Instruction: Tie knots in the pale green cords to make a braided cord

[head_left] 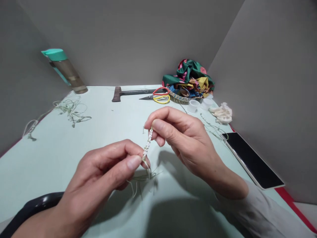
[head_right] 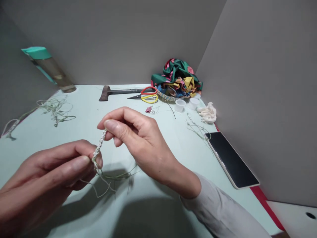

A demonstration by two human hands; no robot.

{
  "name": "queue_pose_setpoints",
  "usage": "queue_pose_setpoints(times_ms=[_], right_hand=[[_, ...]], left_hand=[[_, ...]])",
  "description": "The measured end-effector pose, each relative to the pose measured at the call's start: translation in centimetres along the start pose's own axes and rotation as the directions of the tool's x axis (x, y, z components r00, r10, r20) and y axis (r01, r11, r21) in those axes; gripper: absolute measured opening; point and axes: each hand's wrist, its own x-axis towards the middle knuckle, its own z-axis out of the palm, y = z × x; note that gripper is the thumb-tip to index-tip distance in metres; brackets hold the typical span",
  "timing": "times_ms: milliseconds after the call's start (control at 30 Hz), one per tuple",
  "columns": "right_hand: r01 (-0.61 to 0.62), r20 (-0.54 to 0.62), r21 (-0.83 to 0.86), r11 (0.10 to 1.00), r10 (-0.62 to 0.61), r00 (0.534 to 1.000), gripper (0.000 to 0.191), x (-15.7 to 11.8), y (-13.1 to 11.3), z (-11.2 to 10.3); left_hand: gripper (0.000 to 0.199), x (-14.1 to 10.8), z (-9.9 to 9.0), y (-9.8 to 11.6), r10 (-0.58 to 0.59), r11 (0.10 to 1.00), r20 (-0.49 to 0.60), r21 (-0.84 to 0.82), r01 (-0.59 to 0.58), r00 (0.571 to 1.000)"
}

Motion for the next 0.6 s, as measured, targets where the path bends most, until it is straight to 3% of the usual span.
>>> queue_pose_setpoints(times_ms=[167, 367, 500, 600], right_hand=[[-0.001, 0.031, 0.038, 0.999, 0.0, 1.0, 0.017, 0.0, -0.2, 0.0], [-0.013, 0.038, 0.043, 0.999, 0.011, 0.999, 0.009, 0.1, 0.0, -0.3], [-0.159, 0.085, -0.026, 0.987, 0.161, 0.983, 0.008, 0.0, -0.8, -0.6], [-0.287, 0.202, -0.112, 0.951, 0.305, 0.931, 0.012, -0.2, -1.2, -0.6]], left_hand=[[0.039, 0.5, 0.6, 1.0, 0.019, 0.999, -0.042, -0.049, -0.021, 0.999], [0.039, 0.1, 0.3, 0.8, -0.02, 1.0, -0.063, -0.025, 0.019, 0.998], [0.038, 0.0, 0.2, 0.9, -0.034, 0.998, -0.137, -0.057, 0.026, 0.99], [0.037, 0.0, 0.2, 1.2, 0.0, 0.996, -0.204, -0.089, -0.019, 0.979]])
